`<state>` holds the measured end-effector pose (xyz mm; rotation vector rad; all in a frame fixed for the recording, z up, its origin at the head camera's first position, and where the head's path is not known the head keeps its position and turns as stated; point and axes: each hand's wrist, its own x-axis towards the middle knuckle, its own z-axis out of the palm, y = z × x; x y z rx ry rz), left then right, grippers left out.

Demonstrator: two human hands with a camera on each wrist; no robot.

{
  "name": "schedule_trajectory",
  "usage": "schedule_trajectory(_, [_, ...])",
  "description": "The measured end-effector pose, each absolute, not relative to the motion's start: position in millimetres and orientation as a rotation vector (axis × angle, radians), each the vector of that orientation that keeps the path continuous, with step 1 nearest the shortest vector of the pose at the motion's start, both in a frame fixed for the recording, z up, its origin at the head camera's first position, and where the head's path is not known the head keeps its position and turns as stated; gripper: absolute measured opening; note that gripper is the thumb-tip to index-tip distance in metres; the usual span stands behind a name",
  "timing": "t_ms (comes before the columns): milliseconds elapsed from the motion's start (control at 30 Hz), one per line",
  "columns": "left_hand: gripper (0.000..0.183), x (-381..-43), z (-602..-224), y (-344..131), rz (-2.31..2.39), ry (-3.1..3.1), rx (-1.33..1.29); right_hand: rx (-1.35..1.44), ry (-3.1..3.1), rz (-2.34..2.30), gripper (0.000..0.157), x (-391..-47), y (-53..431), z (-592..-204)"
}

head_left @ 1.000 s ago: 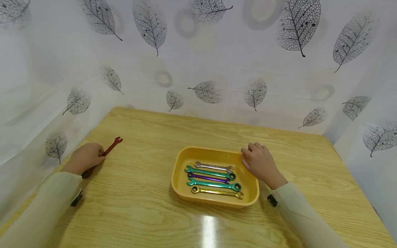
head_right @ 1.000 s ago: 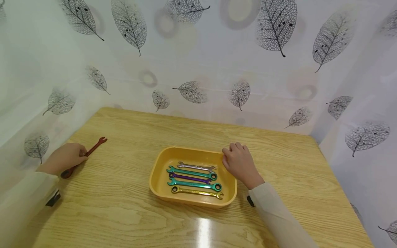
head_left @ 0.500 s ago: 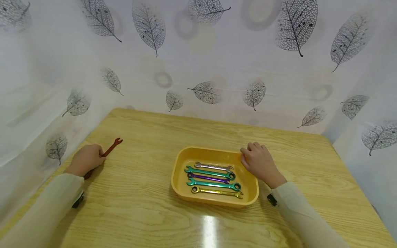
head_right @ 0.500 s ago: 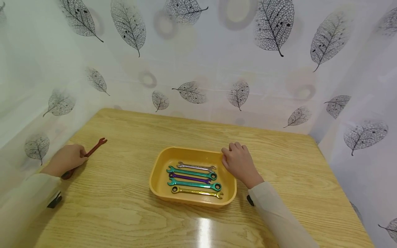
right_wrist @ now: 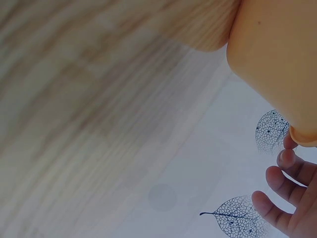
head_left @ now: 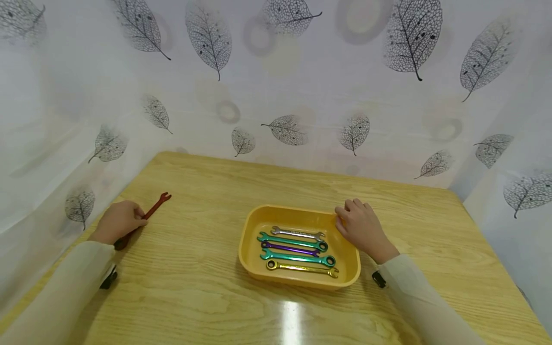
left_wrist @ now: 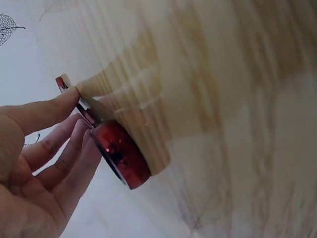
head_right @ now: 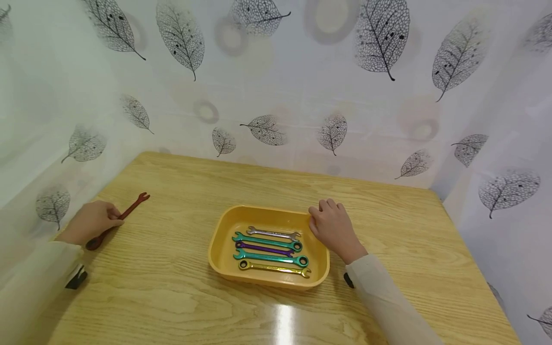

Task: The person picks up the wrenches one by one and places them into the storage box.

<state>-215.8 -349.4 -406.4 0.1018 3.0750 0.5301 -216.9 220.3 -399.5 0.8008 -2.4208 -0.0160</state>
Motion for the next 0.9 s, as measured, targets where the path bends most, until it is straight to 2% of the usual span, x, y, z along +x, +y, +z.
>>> schedule_trajectory(400, [0.018,-212.6,-400.9,-338.3,0.548,3.092,-0.08,0.798,-2.423,-0.001,0.007,-216.7,219.8,-399.9])
schedule_trajectory(900, [0.025,-205.8,-405.1,-347.9,0.646,3.092,-0.017,0.787,-2.45,-0.02,0.007,-216.9,219.9,-399.3])
